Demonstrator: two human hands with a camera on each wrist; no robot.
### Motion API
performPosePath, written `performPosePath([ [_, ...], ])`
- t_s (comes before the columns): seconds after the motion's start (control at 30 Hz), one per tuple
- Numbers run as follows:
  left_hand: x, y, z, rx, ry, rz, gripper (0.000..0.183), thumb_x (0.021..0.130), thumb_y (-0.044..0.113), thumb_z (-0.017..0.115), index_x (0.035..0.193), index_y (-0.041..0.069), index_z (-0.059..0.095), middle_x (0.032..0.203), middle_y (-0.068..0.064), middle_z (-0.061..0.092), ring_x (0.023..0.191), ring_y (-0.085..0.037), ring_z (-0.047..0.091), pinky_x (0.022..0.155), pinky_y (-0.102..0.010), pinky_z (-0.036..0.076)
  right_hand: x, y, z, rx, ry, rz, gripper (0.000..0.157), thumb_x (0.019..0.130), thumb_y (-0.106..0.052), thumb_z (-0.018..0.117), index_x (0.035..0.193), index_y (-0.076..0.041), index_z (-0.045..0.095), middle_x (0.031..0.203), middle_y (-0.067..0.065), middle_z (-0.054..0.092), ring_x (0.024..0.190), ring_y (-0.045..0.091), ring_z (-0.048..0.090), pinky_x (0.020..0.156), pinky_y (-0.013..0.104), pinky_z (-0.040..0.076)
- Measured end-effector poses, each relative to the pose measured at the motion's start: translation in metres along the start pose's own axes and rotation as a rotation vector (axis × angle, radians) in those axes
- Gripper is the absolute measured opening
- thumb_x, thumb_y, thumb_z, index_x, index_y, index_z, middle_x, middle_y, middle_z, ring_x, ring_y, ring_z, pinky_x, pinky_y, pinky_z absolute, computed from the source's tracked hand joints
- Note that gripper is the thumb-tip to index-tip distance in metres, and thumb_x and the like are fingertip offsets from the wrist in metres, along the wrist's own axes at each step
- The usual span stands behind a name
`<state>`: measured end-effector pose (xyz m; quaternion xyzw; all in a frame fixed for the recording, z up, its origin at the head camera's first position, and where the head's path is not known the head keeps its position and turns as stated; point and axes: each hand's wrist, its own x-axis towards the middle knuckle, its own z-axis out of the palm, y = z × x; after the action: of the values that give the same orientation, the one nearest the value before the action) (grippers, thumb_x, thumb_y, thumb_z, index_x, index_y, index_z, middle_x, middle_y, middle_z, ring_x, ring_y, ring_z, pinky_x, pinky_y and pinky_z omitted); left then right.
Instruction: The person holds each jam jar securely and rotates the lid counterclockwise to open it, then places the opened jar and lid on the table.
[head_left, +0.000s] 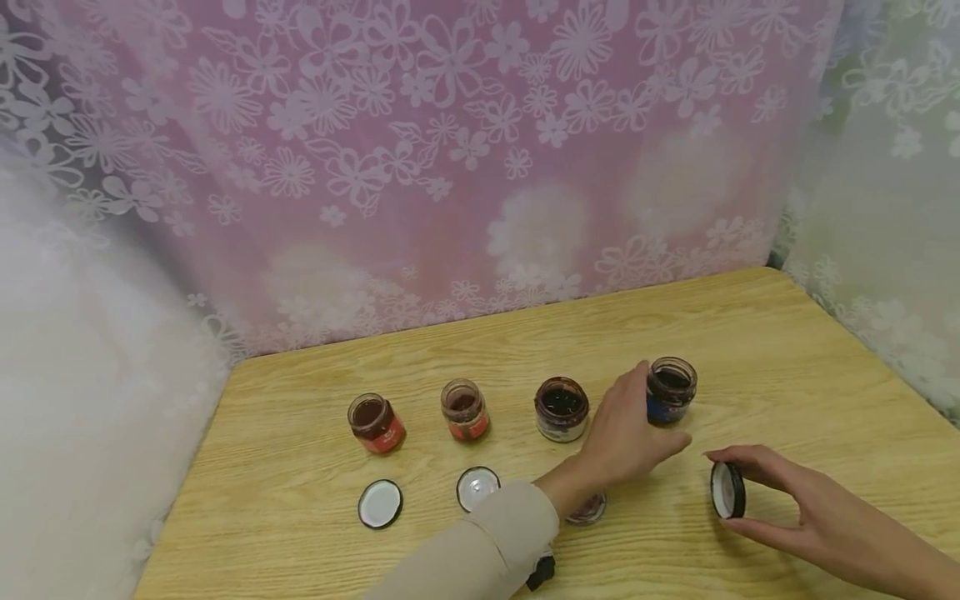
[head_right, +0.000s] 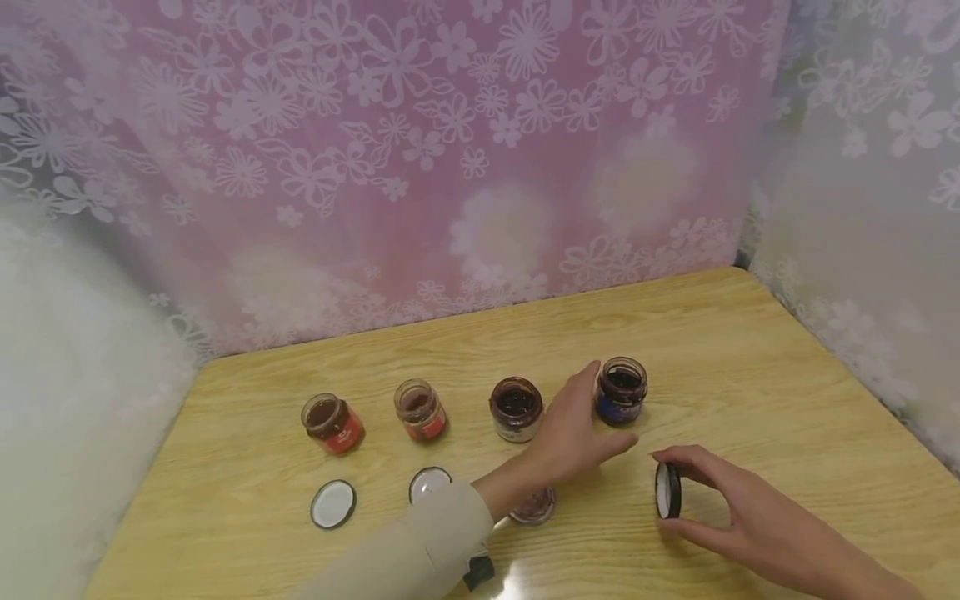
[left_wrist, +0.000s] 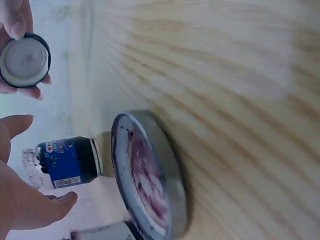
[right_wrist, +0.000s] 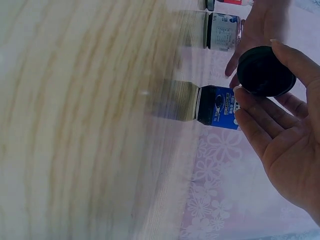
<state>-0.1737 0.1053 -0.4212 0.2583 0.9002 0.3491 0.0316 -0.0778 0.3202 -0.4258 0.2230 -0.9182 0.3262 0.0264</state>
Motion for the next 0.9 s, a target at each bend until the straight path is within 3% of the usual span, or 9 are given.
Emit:
performPosePath([
  [0.3,-0.032,-0.005,-0.017,0.224,-0.003,0.188,0.076,0.089,0.047,0.063,0.148,0.012,0.03,0.144,-0.001,0.039,0.129,-0.015,0.041,0.1,-0.028,0.038,0.0,0.002,0.0,-0.023,0.052,-0.034,0.067,0.073,-0.017,0.083,0.132,-0.018,0.051,0.122,-0.006,0.056,0.111,-0.007,0.048,0.081,0.011,0.044],
  [0.43,-0.043,-0.007,-0.019,0.343,-0.006,0.278,0.068,0.088,0.049,0.062,0.143,0.014,0.041,0.137,-0.001,0.047,0.123,-0.014,0.047,0.099,-0.029,0.04,0.0,0.005,-0.001,0.02,0.048,-0.037,0.064,0.074,-0.013,0.082,0.131,-0.016,0.052,0.12,-0.005,0.057,0.11,-0.006,0.05,0.08,0.011,0.044],
  [0.53,-0.051,-0.009,-0.018,0.457,-0.045,0.33,0.066,0.088,0.056,0.058,0.14,0.017,0.046,0.136,-0.001,0.048,0.123,-0.015,0.046,0.1,-0.03,0.039,0.001,0.008,-0.002,0.063,0.028,-0.013,0.062,0.076,-0.012,0.08,0.131,-0.016,0.052,0.12,-0.007,0.057,0.108,-0.005,0.052,0.079,0.014,0.047],
  [0.73,-0.06,-0.008,-0.014,0.649,-0.169,0.323,0.074,0.086,0.072,0.043,0.144,0.026,0.039,0.145,0.0,0.036,0.133,-0.018,0.033,0.106,-0.036,0.031,0.004,0.013,-0.002,0.13,-0.028,-0.019,0.059,0.079,-0.01,0.077,0.132,-0.015,0.05,0.123,-0.005,0.057,0.109,-0.003,0.054,0.078,0.018,0.049],
  [0.9,-0.064,-0.007,-0.012,0.76,-0.208,0.321,0.077,0.085,0.076,0.036,0.146,0.03,0.035,0.149,-0.002,0.03,0.136,-0.021,0.028,0.108,-0.039,0.027,0.007,0.019,-0.002,0.188,-0.095,-0.023,0.057,0.083,-0.009,0.073,0.134,-0.013,0.048,0.126,-0.003,0.055,0.111,-0.003,0.052,0.08,0.017,0.048],
])
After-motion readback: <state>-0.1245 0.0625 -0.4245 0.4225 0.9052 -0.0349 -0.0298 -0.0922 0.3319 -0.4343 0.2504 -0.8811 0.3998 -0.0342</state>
